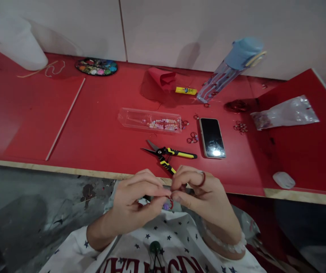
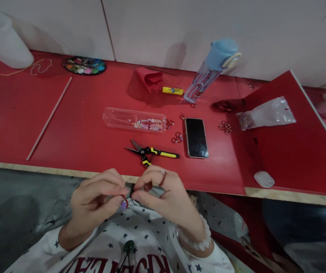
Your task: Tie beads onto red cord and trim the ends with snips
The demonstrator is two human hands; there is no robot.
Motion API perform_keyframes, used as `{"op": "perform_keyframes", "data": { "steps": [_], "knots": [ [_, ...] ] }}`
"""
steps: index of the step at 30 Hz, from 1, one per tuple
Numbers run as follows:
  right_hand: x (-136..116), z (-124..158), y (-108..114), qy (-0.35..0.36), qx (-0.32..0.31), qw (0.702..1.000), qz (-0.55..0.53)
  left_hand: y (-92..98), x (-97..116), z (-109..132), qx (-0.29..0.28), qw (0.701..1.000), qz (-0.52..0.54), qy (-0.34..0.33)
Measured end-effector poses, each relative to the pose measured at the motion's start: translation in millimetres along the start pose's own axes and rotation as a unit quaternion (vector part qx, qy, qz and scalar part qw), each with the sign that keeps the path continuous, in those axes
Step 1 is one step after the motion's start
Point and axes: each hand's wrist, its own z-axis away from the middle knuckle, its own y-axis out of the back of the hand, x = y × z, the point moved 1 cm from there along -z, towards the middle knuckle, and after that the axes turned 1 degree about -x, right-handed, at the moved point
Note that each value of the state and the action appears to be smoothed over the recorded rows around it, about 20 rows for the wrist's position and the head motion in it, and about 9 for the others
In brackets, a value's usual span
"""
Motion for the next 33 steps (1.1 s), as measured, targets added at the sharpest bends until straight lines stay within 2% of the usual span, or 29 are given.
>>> {"op": "perform_keyframes", "data": {
  "steps": [3,6,8,10,18,22,28,31,33],
  "knots": [
    [3,-1,1,-0.087,-0.053,0.989,-0.107,0.3,0,-1,-0.011,0.999,-0.024,-0.023],
    [11,-4,1,-0.165,-0.115,0.953,-0.225,-0.5,0,-2,-0.023,0.998,-0.034,-0.038],
    [16,-7,0,-0.204,-0.155,0.927,-0.276,-1.6,0,-2,-0.025,0.998,-0.036,-0.038],
    [20,-10,-1,-0.219,-0.163,0.917,-0.292,-2.6,-1,-2,-0.023,0.998,-0.036,-0.041],
    [12,-6,-9,-0.162,-0.045,0.949,-0.266,-2.1,-4,-1,-0.01,0.995,-0.076,-0.07],
    [11,-1,-8,-0.135,-0.038,0.953,-0.267,-1.7,-4,-2,-0.01,0.994,-0.076,-0.072],
    [14,0,-1,-0.16,-0.013,0.96,-0.229,-3.3,-4,-2,-0.005,0.994,-0.074,-0.076],
    [12,0,-3,-0.136,-0.006,0.972,-0.193,-2.9,-2,-1,-0.008,0.991,-0.107,-0.083],
    [10,1,-6,-0.112,-0.006,0.976,-0.185,-2.6,-1,-2,-0.03,0.987,-0.131,-0.087]
  ]
}}
